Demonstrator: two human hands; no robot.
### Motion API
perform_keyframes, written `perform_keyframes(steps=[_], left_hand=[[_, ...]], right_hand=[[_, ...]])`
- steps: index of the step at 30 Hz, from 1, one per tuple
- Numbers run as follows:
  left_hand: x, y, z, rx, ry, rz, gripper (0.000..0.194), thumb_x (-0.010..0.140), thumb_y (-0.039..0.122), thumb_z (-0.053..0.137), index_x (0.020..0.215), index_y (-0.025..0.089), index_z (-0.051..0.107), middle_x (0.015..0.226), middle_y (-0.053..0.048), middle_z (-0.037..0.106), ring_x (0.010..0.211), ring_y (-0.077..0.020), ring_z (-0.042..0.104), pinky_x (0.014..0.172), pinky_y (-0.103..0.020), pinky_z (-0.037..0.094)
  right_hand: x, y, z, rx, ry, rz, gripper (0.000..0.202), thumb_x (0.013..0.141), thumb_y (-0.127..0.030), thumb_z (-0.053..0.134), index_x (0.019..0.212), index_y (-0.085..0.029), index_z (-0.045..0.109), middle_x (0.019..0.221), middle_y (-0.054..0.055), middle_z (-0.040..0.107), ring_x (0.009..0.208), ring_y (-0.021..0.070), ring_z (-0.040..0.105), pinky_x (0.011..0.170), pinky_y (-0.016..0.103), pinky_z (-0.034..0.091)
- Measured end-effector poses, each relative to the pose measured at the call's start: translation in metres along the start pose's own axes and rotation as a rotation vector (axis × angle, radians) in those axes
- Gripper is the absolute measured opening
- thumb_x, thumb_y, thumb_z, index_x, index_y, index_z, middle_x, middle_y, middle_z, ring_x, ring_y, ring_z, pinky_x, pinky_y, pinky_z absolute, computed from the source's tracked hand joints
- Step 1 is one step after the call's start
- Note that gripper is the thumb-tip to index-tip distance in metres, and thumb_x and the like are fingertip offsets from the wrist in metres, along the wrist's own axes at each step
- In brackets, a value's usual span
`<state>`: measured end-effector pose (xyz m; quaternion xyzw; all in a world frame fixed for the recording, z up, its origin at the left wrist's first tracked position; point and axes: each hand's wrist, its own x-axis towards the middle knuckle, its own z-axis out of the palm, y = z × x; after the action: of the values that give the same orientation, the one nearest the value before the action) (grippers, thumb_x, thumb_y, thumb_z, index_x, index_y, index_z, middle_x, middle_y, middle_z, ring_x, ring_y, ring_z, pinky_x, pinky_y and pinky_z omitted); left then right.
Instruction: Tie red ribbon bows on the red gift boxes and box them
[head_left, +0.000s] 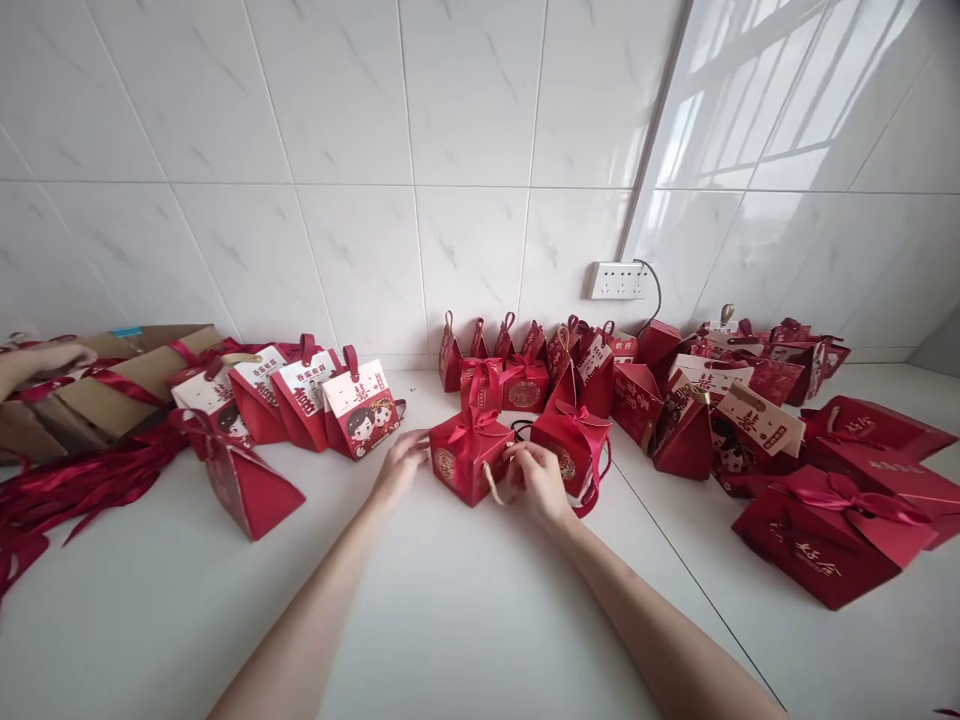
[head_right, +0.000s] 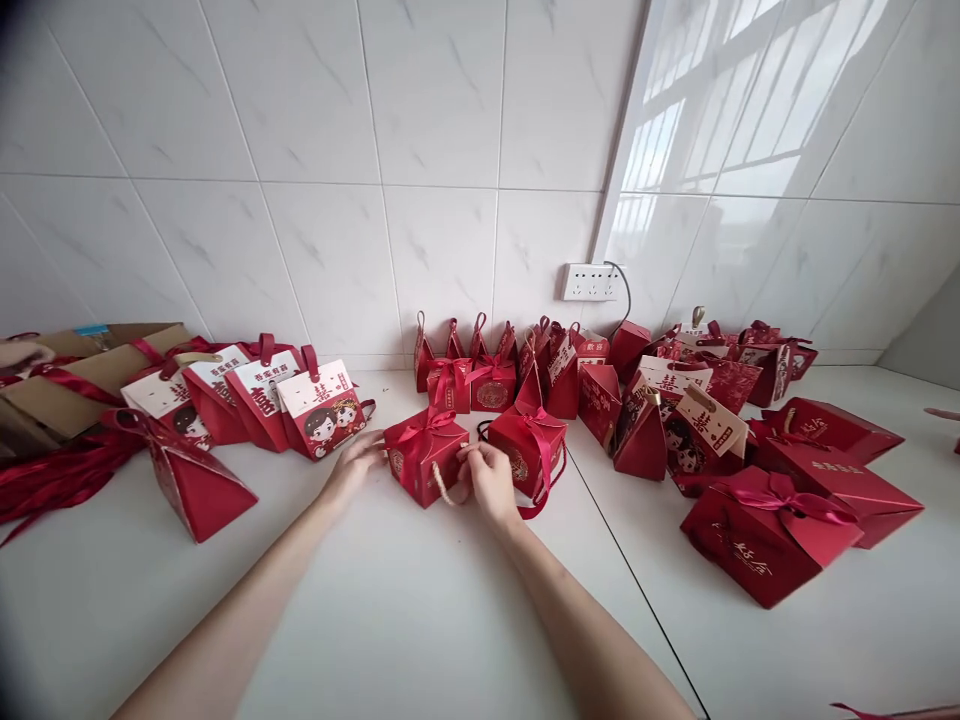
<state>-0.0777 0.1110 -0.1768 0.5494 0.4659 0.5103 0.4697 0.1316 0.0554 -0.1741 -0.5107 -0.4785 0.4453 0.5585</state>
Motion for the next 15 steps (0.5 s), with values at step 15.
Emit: perform_keyframes(steps=[15], left_hand=[[-0.039, 0.036, 0.026, -0.019, -0.249, -0.024, 0.054, 0.078, 0.055, 0.052, 0.119, 0.020, 0.058, 0.097, -0.006, 0.069, 0.083, -0.0210, 0.065, 0.071, -0.032, 0.050]], right_hand=[[-0.011, -0.027, -0.008, -0.358, 0.137, -0.213, 0.035, 0.084, -0.049, 0.043, 0.091, -0.019, 0.059, 0.099, 0.009, 0.065, 0.093, 0.0238, 0.059, 0.082, 0.033, 0.045]])
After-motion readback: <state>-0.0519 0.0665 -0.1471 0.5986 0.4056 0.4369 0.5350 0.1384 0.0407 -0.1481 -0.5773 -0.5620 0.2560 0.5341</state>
